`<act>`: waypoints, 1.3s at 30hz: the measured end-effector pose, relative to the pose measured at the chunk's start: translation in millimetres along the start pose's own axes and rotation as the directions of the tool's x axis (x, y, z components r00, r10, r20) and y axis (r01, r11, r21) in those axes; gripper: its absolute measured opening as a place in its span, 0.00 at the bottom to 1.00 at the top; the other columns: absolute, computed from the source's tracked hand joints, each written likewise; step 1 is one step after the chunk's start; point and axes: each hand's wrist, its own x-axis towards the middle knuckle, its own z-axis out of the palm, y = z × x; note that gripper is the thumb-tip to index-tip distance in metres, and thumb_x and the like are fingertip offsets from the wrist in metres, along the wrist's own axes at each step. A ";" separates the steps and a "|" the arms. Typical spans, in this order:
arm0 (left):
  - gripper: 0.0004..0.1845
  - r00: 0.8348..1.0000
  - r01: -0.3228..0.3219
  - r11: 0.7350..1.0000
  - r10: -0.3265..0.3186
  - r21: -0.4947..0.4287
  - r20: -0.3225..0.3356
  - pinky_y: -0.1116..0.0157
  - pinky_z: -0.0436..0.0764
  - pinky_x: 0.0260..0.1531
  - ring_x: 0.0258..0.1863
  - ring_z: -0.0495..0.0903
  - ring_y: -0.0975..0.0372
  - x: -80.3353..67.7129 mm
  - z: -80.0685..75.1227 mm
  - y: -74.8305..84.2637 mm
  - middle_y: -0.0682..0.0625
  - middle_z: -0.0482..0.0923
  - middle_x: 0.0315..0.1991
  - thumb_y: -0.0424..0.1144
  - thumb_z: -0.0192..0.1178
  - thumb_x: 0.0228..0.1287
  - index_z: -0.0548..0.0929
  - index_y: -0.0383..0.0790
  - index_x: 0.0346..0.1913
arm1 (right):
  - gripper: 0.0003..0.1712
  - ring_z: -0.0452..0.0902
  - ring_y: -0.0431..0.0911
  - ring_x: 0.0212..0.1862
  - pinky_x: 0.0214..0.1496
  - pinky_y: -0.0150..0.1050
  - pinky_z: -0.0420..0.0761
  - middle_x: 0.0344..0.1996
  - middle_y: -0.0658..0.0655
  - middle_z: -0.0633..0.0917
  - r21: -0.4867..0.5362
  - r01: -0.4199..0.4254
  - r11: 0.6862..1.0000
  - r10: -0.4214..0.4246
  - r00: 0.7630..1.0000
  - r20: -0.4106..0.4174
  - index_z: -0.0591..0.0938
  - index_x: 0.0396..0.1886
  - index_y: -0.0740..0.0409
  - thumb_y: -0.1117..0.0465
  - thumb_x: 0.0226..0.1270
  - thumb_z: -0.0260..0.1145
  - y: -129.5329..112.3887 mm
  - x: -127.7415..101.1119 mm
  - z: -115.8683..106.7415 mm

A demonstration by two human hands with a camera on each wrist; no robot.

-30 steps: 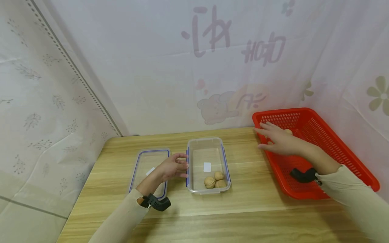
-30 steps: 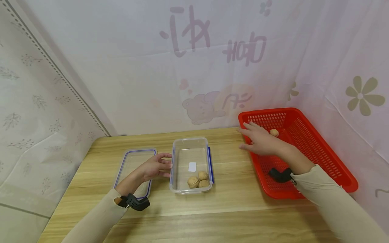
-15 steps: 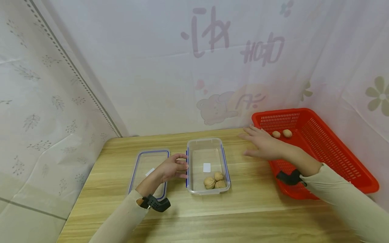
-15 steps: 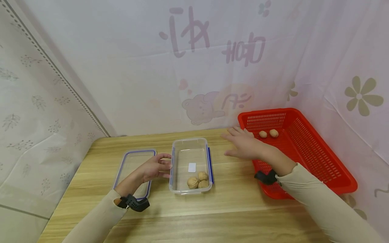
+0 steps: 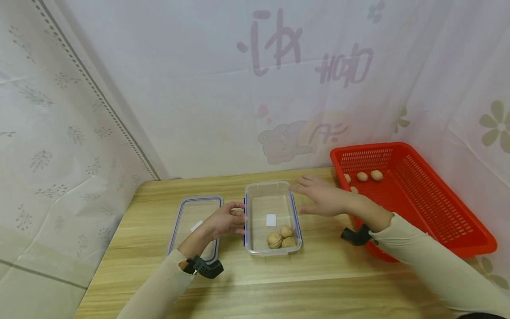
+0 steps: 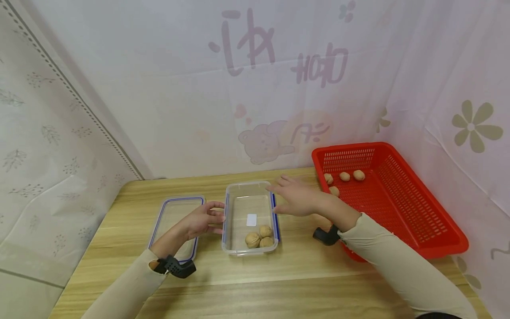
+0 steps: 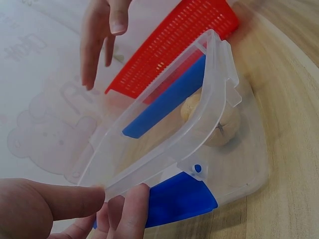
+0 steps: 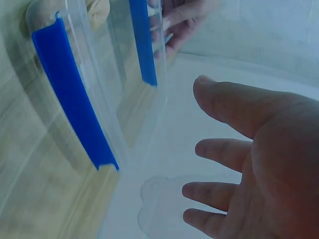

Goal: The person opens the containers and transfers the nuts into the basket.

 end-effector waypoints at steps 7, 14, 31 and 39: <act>0.27 1.000 0.003 1.000 -0.003 0.000 -0.002 0.57 0.91 0.42 0.40 0.76 0.58 0.3 0.0 0.1 0.43 0.71 0.45 0.22 0.55 0.73 0.61 0.27 0.71 | 0.38 0.50 0.67 0.77 0.78 0.65 0.54 0.76 0.69 0.62 0.029 0.034 0.999 -0.036 0.998 0.053 0.68 0.76 0.59 0.48 0.73 0.66 -13.3 15.1 10.4; 0.26 1.000 0.000 1.000 0.000 0.003 -0.002 0.57 0.91 0.42 0.40 0.76 0.58 -0.1 0.3 0.5 0.43 0.72 0.45 0.22 0.55 0.73 0.61 0.28 0.70 | 0.36 0.53 0.67 0.77 0.79 0.64 0.55 0.74 0.69 0.65 0.076 0.075 0.994 -0.083 0.992 0.098 0.70 0.75 0.61 0.52 0.73 0.67 -22.7 29.6 20.0; 0.27 1.000 -0.004 1.000 0.004 -0.006 0.012 0.58 0.91 0.42 0.40 0.77 0.58 1.9 -1.8 -1.3 0.43 0.71 0.45 0.23 0.55 0.73 0.60 0.27 0.71 | 0.28 0.72 0.55 0.68 0.71 0.50 0.74 0.67 0.58 0.77 0.245 0.080 0.966 -0.156 0.938 0.309 0.74 0.71 0.61 0.61 0.74 0.66 -36.1 65.9 35.8; 0.27 1.000 0.001 1.000 -0.001 -0.004 0.009 0.59 0.91 0.41 0.40 0.76 0.58 2.2 -2.7 -0.9 0.43 0.71 0.45 0.23 0.54 0.73 0.60 0.27 0.71 | 0.27 0.76 0.53 0.63 0.66 0.43 0.78 0.62 0.60 0.80 0.272 0.024 0.962 -0.142 0.895 0.422 0.76 0.68 0.62 0.67 0.71 0.65 -37.1 75.5 47.5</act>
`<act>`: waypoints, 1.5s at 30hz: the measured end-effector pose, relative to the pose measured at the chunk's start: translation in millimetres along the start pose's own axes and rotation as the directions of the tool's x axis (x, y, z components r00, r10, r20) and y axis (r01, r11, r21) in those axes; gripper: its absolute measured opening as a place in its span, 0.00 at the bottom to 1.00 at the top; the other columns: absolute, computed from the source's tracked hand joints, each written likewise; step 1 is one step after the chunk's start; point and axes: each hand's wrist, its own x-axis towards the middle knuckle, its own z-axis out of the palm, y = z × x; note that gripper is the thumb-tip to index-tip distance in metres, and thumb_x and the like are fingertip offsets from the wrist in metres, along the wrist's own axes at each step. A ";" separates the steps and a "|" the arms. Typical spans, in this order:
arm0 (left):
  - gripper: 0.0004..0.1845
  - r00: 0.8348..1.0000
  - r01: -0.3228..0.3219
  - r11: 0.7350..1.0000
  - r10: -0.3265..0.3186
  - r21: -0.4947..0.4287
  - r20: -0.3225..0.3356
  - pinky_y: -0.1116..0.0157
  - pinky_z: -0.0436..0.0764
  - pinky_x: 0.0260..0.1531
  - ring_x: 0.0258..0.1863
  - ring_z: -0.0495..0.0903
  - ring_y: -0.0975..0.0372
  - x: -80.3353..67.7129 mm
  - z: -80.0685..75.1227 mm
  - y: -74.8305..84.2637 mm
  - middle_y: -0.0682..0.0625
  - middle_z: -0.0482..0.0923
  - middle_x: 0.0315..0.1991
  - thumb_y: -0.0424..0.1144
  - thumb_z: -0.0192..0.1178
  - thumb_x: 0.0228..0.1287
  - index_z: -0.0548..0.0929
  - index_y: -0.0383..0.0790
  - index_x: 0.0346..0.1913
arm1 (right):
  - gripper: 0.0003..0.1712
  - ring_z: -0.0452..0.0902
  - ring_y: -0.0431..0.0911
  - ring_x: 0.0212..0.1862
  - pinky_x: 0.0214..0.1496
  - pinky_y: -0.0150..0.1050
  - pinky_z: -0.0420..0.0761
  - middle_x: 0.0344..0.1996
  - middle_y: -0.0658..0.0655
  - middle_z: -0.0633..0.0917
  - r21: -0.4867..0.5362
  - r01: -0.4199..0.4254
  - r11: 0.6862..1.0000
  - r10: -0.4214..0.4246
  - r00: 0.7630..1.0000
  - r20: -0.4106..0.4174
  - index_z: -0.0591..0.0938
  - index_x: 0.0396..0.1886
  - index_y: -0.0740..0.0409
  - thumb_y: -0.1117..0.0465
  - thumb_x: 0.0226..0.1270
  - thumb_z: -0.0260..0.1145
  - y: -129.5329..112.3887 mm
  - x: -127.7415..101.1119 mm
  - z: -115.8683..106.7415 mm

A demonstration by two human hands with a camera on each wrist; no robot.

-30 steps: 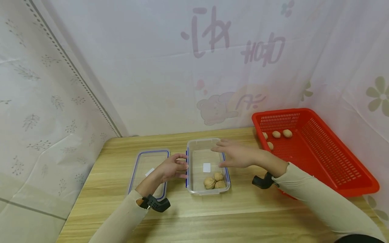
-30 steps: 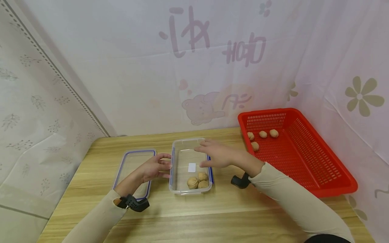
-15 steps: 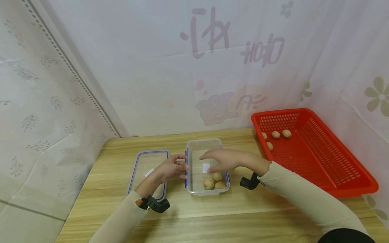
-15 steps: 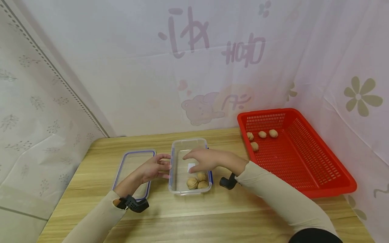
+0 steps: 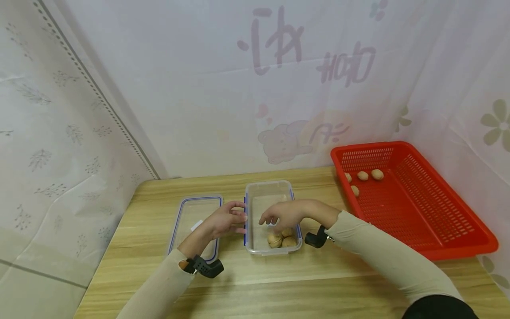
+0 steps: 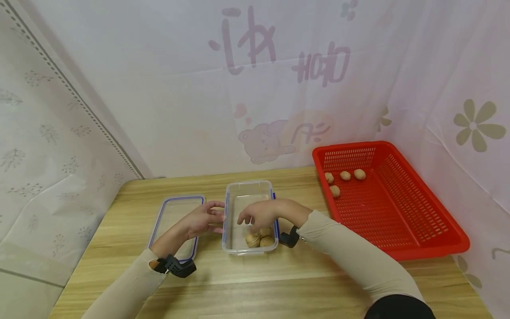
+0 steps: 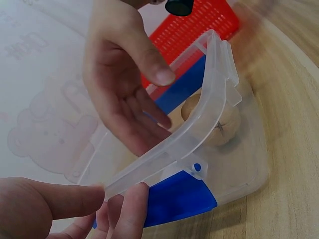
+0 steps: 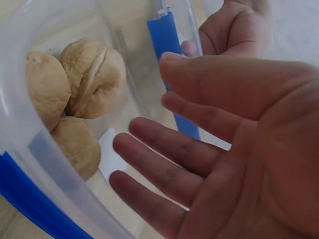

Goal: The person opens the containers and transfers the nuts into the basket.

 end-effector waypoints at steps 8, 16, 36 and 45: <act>0.28 1.000 -0.006 1.000 0.006 0.007 0.006 0.59 0.91 0.41 0.40 0.76 0.58 1.1 1.6 2.1 0.43 0.71 0.45 0.23 0.54 0.73 0.60 0.27 0.71 | 0.26 0.78 0.51 0.59 0.62 0.40 0.81 0.56 0.59 0.82 0.078 -0.063 0.995 0.058 0.996 0.065 0.79 0.65 0.60 0.72 0.67 0.66 10.1 4.3 1.8; 0.28 1.000 -0.008 1.000 0.008 0.006 0.003 0.59 0.91 0.41 0.40 0.76 0.58 1.7 1.4 2.8 0.43 0.72 0.45 0.23 0.55 0.73 0.60 0.27 0.72 | 0.22 0.79 0.46 0.55 0.59 0.37 0.81 0.53 0.55 0.84 0.122 -0.036 0.992 0.025 0.995 0.092 0.83 0.59 0.58 0.73 0.65 0.68 11.4 12.1 5.0; 0.28 1.000 -0.009 1.000 0.009 -0.002 0.001 0.59 0.90 0.42 0.40 0.76 0.59 0.7 0.9 -0.6 0.43 0.72 0.45 0.23 0.55 0.73 0.60 0.27 0.71 | 0.20 0.76 0.36 0.43 0.48 0.28 0.80 0.42 0.45 0.84 0.136 -0.031 0.990 0.009 0.988 0.155 0.87 0.52 0.55 0.75 0.63 0.70 13.8 20.2 13.9; 0.27 1.000 -0.019 1.000 0.019 0.000 0.005 0.59 0.90 0.42 0.39 0.76 0.59 -0.3 0.8 -2.0 0.43 0.71 0.45 0.23 0.55 0.73 0.60 0.26 0.71 | 0.16 0.75 0.35 0.37 0.40 0.27 0.79 0.34 0.44 0.82 0.159 -0.024 0.987 0.005 0.993 0.115 0.87 0.49 0.55 0.72 0.62 0.72 15.3 21.1 16.9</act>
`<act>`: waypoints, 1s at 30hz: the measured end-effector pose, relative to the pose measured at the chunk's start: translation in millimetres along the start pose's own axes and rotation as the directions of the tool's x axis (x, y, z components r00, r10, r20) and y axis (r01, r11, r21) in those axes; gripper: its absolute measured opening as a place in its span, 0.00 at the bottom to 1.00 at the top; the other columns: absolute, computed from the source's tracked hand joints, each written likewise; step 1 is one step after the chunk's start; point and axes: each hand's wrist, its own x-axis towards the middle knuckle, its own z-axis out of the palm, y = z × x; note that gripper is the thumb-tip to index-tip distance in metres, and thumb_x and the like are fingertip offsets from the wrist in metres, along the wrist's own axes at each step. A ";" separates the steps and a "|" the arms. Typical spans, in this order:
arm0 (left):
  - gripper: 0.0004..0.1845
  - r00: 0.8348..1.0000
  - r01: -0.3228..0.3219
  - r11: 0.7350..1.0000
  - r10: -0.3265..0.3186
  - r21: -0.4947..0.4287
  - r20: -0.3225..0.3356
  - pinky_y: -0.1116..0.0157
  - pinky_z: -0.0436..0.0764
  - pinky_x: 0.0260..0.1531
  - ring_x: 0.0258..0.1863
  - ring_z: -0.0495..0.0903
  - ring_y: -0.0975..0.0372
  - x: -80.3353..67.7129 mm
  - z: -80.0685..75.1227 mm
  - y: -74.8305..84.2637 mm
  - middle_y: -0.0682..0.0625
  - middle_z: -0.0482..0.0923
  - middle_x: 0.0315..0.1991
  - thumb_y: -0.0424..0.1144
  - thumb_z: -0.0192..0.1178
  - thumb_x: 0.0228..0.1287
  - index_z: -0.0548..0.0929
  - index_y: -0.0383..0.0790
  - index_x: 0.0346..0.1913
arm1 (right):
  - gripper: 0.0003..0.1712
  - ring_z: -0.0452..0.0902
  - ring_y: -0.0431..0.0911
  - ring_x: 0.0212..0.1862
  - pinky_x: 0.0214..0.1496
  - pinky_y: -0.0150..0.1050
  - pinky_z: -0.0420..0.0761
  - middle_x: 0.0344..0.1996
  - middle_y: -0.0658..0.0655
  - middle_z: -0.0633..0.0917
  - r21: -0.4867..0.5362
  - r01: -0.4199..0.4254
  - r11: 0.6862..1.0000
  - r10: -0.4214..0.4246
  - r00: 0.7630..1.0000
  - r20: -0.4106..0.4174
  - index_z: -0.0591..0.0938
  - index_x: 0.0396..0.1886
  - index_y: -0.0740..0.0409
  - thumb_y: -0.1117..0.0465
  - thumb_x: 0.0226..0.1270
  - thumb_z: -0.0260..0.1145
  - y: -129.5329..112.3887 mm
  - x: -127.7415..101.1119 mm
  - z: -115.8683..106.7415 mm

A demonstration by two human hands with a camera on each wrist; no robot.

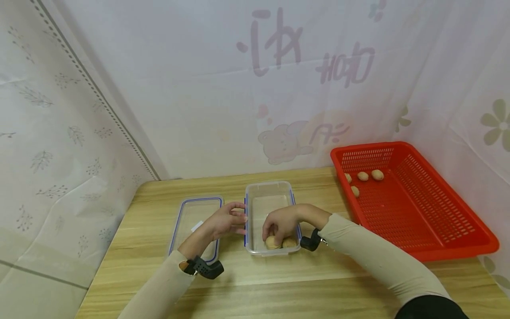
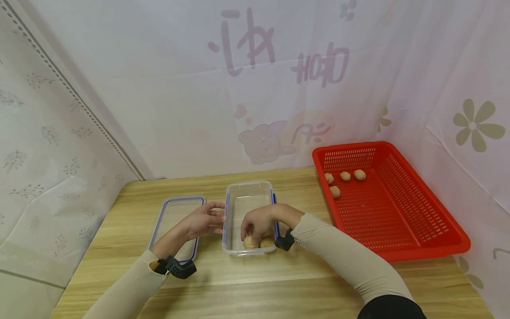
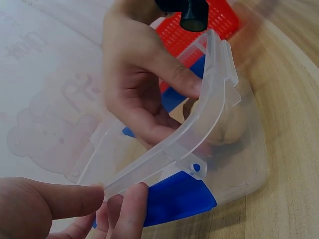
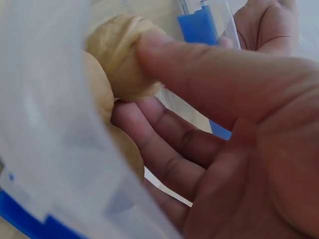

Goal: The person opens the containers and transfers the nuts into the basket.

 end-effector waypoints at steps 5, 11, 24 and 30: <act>0.27 1.000 -0.004 1.000 0.004 0.005 0.005 0.58 0.90 0.43 0.40 0.76 0.58 -0.4 -0.1 0.1 0.43 0.71 0.45 0.23 0.54 0.73 0.60 0.26 0.71 | 0.17 0.76 0.36 0.41 0.45 0.30 0.81 0.37 0.44 0.83 0.002 0.010 1.000 -0.009 0.998 -0.058 0.87 0.48 0.53 0.71 0.61 0.72 0.7 -0.5 -1.5; 0.27 1.000 -0.001 1.000 0.001 0.005 0.008 0.58 0.90 0.43 0.40 0.75 0.58 -1.1 -0.5 0.1 0.43 0.72 0.45 0.23 0.54 0.73 0.59 0.26 0.71 | 0.18 0.79 0.37 0.47 0.54 0.31 0.81 0.43 0.45 0.85 0.038 0.085 0.996 -0.080 0.989 -0.123 0.87 0.52 0.59 0.73 0.61 0.71 1.4 -2.8 -4.7; 0.27 1.000 -0.002 1.000 0.002 -0.003 -0.006 0.58 0.90 0.42 0.40 0.76 0.58 -1.2 0.7 0.1 0.42 0.71 0.46 0.23 0.55 0.73 0.60 0.26 0.70 | 0.21 0.79 0.39 0.50 0.63 0.51 0.81 0.50 0.52 0.86 0.056 0.239 0.969 -0.221 0.949 -0.223 0.83 0.57 0.67 0.71 0.63 0.69 -2.4 -13.3 -15.1; 0.27 1.000 -0.007 1.000 0.007 0.008 -0.007 0.57 0.90 0.43 0.40 0.77 0.58 -0.9 1.2 0.3 0.42 0.72 0.46 0.23 0.55 0.73 0.60 0.26 0.71 | 0.21 0.79 0.42 0.54 0.66 0.55 0.78 0.54 0.52 0.84 0.111 0.243 0.964 -0.203 0.937 -0.283 0.83 0.59 0.63 0.68 0.66 0.70 0.3 -21.5 -20.0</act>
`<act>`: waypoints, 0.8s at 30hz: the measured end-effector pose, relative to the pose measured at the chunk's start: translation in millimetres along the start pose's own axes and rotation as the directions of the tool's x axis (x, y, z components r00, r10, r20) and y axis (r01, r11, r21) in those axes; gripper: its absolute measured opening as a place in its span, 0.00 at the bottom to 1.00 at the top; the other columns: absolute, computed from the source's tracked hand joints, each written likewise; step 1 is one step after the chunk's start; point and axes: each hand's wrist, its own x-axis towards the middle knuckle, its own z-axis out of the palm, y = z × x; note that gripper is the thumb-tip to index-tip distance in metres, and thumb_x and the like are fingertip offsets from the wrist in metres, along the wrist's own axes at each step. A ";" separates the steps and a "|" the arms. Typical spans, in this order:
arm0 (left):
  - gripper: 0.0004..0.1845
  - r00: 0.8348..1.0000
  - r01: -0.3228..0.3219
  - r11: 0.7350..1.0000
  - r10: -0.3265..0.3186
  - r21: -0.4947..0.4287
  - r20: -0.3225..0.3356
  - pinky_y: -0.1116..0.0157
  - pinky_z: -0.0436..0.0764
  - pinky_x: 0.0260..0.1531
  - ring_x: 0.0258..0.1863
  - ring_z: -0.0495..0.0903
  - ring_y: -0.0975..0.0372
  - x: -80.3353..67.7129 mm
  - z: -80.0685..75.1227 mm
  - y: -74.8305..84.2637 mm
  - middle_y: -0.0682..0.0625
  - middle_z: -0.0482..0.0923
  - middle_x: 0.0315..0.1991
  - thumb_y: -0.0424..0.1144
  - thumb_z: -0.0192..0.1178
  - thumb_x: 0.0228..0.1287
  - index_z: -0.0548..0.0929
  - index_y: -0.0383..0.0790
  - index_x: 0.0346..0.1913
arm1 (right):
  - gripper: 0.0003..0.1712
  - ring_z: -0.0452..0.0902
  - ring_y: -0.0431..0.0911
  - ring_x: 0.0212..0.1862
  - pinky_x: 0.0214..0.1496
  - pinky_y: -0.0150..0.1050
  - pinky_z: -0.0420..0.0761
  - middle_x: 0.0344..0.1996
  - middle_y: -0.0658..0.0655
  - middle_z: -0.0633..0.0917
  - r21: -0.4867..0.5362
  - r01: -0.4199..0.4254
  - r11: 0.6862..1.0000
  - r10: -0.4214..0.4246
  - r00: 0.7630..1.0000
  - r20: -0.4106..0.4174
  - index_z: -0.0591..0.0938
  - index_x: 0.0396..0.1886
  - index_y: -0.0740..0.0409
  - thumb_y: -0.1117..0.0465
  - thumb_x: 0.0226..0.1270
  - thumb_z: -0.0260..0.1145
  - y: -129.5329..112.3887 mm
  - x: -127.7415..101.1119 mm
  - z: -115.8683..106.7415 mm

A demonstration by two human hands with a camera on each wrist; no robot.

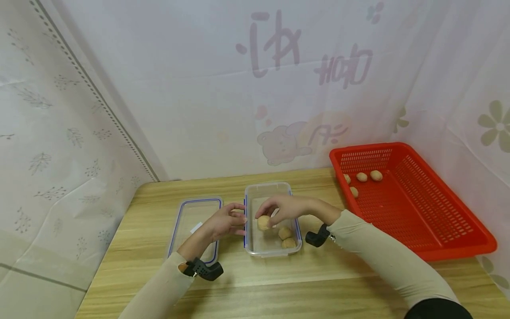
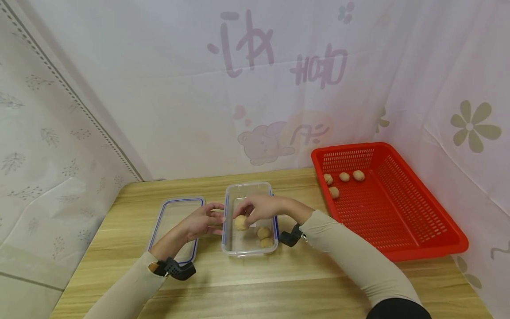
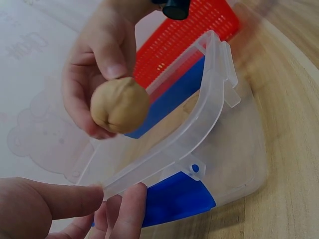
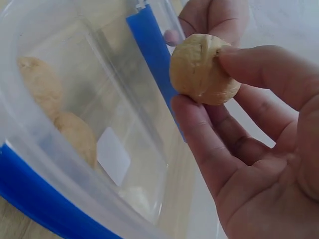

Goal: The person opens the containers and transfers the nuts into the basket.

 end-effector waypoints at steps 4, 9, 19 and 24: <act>0.27 1.000 0.003 1.000 -0.003 0.001 -0.001 0.58 0.90 0.43 0.40 0.77 0.58 0.0 -0.4 -0.6 0.42 0.72 0.46 0.23 0.55 0.73 0.60 0.26 0.71 | 0.22 0.79 0.43 0.55 0.67 0.54 0.78 0.55 0.51 0.84 0.033 -0.002 0.999 0.003 1.000 -0.028 0.83 0.60 0.60 0.66 0.67 0.70 -1.2 -5.6 -5.4; 0.26 1.000 0.003 1.000 -0.003 -0.002 0.000 0.59 0.91 0.42 0.40 0.76 0.58 0.3 -0.8 -1.0 0.43 0.72 0.45 0.23 0.55 0.73 0.61 0.27 0.70 | 0.22 0.79 0.45 0.55 0.63 0.46 0.81 0.55 0.55 0.84 0.041 0.042 0.998 -0.040 0.997 -0.071 0.82 0.61 0.62 0.66 0.68 0.69 -0.4 -15.0 -14.4; 0.27 1.000 0.001 1.000 -0.001 -0.004 -0.002 0.59 0.91 0.42 0.40 0.76 0.58 0.5 -0.8 -0.5 0.44 0.71 0.44 0.22 0.55 0.73 0.61 0.27 0.70 | 0.23 0.78 0.50 0.57 0.60 0.44 0.83 0.56 0.55 0.84 0.086 0.014 0.996 -0.001 0.988 -0.155 0.81 0.64 0.59 0.61 0.71 0.68 -9.1 -49.3 -39.7; 0.27 1.000 -0.002 1.000 0.002 0.001 0.001 0.58 0.91 0.42 0.40 0.76 0.58 0.9 -0.3 -0.7 0.44 0.71 0.44 0.22 0.55 0.72 0.61 0.26 0.71 | 0.25 0.78 0.51 0.58 0.59 0.43 0.83 0.56 0.56 0.84 0.128 -0.012 0.992 0.038 0.979 -0.201 0.79 0.66 0.58 0.60 0.71 0.69 -7.1 -69.7 -52.5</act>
